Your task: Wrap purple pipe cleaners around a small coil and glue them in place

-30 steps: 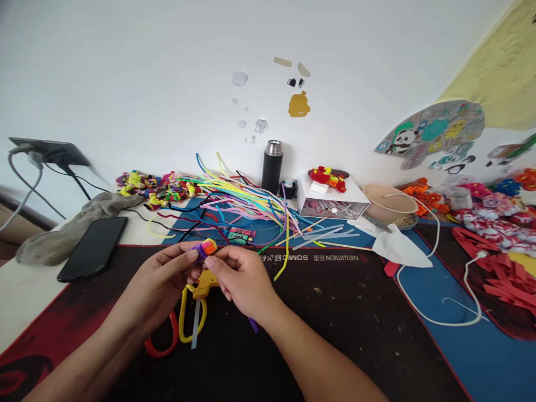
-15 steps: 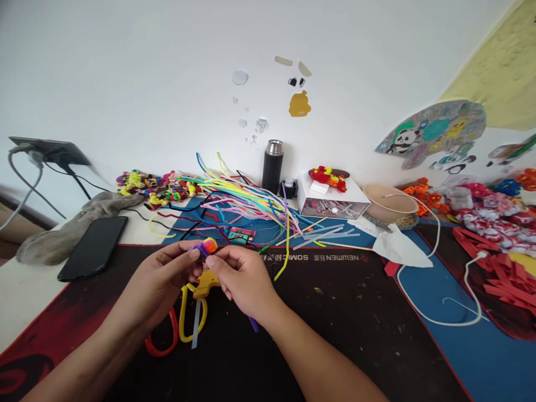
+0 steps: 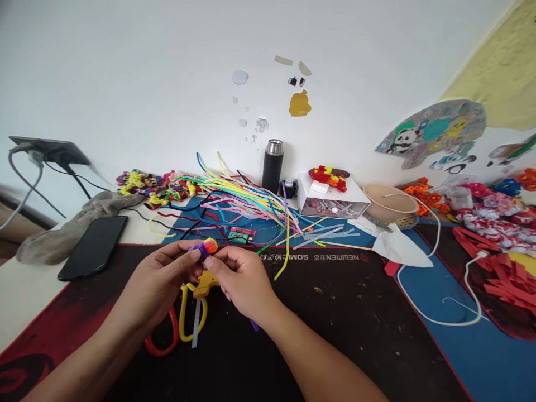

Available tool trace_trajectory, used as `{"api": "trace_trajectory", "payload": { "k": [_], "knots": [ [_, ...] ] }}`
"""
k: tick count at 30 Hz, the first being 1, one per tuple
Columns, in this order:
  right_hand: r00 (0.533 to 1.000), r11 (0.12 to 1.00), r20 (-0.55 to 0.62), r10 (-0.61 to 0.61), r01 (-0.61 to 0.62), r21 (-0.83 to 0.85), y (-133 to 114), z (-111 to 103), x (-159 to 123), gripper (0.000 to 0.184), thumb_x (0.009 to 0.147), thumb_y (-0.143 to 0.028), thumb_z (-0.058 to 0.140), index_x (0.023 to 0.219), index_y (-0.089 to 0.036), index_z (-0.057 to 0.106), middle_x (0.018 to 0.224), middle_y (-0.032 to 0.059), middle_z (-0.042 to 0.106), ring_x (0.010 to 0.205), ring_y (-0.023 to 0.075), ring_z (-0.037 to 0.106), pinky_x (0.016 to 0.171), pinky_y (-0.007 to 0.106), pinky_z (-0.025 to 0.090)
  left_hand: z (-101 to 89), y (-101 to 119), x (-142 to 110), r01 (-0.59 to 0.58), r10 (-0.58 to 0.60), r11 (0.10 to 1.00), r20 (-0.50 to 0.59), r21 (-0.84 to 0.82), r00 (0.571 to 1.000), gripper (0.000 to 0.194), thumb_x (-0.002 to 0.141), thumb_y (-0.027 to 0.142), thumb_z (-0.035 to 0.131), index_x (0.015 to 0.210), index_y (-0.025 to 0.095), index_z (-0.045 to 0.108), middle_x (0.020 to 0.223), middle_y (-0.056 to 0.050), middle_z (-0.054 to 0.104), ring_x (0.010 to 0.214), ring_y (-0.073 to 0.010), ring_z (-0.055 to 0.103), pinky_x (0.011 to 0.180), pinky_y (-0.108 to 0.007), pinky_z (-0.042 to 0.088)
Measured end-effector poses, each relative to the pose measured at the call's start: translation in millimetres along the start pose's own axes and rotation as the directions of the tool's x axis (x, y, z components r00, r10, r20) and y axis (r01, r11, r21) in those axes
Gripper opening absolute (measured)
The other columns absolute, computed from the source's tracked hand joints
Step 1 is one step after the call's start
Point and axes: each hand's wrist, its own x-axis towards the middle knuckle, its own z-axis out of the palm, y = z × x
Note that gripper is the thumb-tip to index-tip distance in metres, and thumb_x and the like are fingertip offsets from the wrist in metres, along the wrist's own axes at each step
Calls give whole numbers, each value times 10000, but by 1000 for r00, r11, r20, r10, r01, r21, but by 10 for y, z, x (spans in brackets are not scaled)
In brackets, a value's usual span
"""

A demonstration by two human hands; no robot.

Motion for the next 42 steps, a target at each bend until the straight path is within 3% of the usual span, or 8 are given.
{"api": "trace_trajectory", "payload": {
  "k": [22, 26, 32, 36, 42],
  "knots": [
    [998, 999, 44, 51, -51, -2, -54, -28, -6, 493, 898, -673, 770, 814, -207, 632, 503, -95, 507, 395, 76, 393, 422, 234, 296, 22, 72, -65, 49, -47, 998, 57, -25, 997, 448, 600, 480, 1056, 842, 164, 850, 643, -18, 730, 555, -109, 614, 549, -189, 474],
    [998, 998, 40, 58, -59, 34, -31, -29, 2, 478, 884, -656, 803, 880, -205, 644, 541, -94, 528, 411, 74, 406, 430, 233, 297, -6, 73, -69, 85, -78, 994, 111, -64, 991, 406, 640, 465, 1044, 827, 172, 834, 640, -13, 718, 558, -110, 621, 553, -191, 481],
    [1000, 994, 28, 11, -14, 113, -12, -19, 14, 499, 837, -621, 863, 1019, -202, 664, 776, -32, 691, 434, 58, 454, 413, 229, 314, -24, 85, -52, 123, -111, 991, 196, -48, 974, 407, 690, 485, 1014, 808, 156, 806, 626, -22, 704, 534, -116, 610, 516, -197, 468],
    [1000, 992, 18, -9, 7, 124, -49, -13, 15, 521, 831, -599, 880, 1119, -217, 675, 772, -34, 705, 434, 66, 461, 406, 230, 319, -16, 99, -59, 166, -157, 986, 232, -19, 960, 447, 713, 538, 990, 792, 148, 788, 607, -28, 696, 530, -120, 612, 504, -194, 458],
    [999, 992, 8, -38, 37, 122, -67, -15, 12, 484, 855, -575, 873, 1112, -211, 684, 703, -47, 678, 433, 68, 449, 405, 224, 321, 10, 101, -74, 199, -194, 980, 287, 10, 938, 468, 758, 586, 947, 788, 148, 786, 578, -43, 694, 522, -145, 619, 494, -218, 463]
  ]
}}
